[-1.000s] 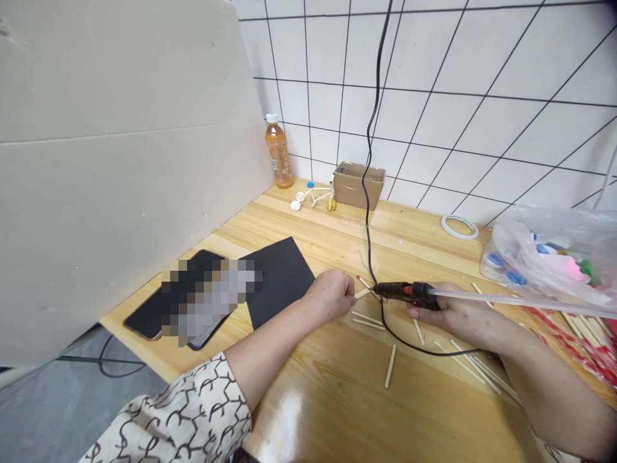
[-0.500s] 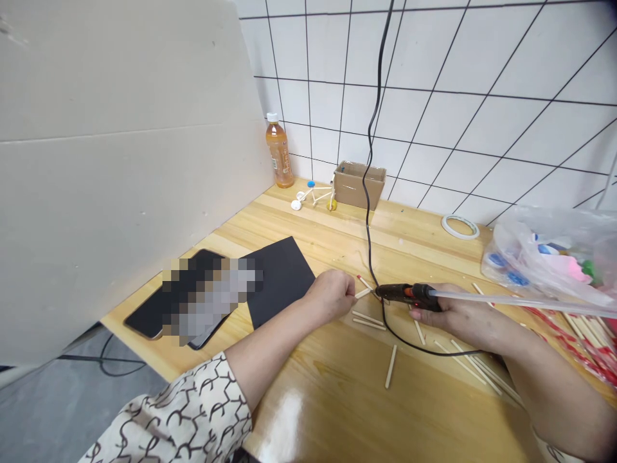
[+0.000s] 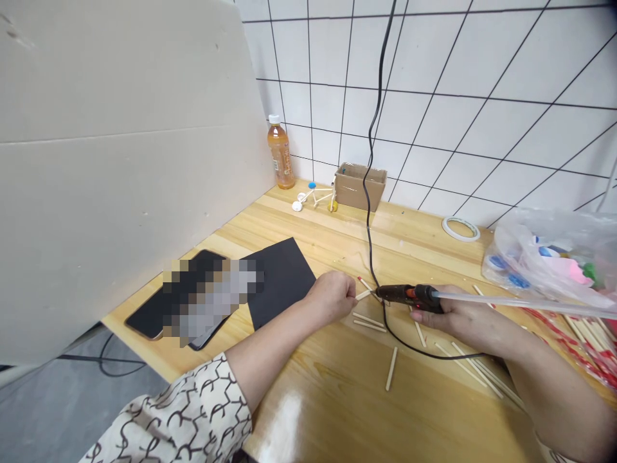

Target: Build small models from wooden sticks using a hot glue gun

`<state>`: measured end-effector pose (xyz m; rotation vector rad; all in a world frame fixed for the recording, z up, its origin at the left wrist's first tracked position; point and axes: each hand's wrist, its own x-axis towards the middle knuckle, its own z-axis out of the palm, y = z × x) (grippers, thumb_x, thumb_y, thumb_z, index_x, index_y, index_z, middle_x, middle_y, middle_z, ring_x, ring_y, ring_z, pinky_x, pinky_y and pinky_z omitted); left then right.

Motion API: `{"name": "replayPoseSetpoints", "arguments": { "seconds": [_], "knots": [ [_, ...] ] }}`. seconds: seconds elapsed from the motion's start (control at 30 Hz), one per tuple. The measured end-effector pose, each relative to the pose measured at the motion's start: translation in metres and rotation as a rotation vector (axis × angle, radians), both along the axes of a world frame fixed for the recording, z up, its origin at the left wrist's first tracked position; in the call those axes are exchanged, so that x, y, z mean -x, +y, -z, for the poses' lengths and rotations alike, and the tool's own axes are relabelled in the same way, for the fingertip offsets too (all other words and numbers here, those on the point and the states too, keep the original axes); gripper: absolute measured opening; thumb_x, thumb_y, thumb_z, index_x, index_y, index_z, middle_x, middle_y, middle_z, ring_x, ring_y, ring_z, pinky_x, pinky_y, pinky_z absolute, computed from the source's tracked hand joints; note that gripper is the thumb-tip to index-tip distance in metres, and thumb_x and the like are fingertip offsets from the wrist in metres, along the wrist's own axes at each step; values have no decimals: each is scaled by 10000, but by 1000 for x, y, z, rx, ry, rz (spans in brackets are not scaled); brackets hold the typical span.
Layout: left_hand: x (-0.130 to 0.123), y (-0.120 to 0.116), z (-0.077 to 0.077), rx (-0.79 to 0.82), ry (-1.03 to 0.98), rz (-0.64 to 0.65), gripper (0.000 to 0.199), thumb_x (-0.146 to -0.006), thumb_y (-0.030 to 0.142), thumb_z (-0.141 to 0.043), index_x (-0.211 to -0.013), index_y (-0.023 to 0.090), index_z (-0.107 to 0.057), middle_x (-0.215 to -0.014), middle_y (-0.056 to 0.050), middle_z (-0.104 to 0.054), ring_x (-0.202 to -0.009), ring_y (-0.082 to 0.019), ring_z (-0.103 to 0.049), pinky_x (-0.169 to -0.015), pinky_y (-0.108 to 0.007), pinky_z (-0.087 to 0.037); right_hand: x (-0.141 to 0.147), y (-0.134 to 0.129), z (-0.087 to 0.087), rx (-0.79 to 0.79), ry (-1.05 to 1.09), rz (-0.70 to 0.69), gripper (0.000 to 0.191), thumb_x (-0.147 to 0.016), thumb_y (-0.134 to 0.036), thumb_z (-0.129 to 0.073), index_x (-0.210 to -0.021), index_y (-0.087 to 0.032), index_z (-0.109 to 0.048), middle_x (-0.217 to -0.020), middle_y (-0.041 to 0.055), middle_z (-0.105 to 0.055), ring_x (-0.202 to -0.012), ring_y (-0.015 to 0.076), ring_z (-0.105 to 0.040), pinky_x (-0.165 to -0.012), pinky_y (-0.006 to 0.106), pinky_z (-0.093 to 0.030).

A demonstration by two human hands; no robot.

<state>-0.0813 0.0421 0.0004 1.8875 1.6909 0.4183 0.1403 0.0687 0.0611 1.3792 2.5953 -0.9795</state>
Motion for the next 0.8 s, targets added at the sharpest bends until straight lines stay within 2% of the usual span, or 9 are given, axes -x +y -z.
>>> {"name": "replayPoseSetpoints", "arguments": {
  "seconds": [0.2,0.43,0.63,0.8],
  "knots": [
    [0,0,1,25,-2,-13,112,-643,202,-560,-600,156,-653,-551,6,-576,-550,-120,-511,-489,-213,-320,3,-1,0,-37,-18,-2,383,-799,-530,-430,-830,-223,-657,-725,19,-612,-677,201,-535,-586,267,-405],
    [0,-1,-2,9,5,-2,102,-639,177,-564,-593,153,-652,-540,7,-574,-549,-116,-519,-483,-207,-311,6,-3,3,-20,-11,-26,387,-805,-511,-427,-932,-228,-657,-723,9,-620,-679,204,-556,-582,265,-415],
    [0,0,-2,35,13,-9,101,-644,192,-575,-595,158,-656,-555,0,-591,-557,-123,-527,-498,-213,-332,8,-5,7,-7,-6,-12,374,-790,-505,-451,-887,-214,-666,-670,10,-593,-643,196,-544,-555,264,-413],
    [1,-1,-1,30,2,-9,97,-645,200,-574,-604,164,-654,-561,1,-590,-552,-121,-514,-506,-215,-341,8,-4,8,6,7,-23,397,-800,-510,-435,-964,-226,-658,-754,18,-640,-694,215,-572,-609,283,-441]
  ]
}}
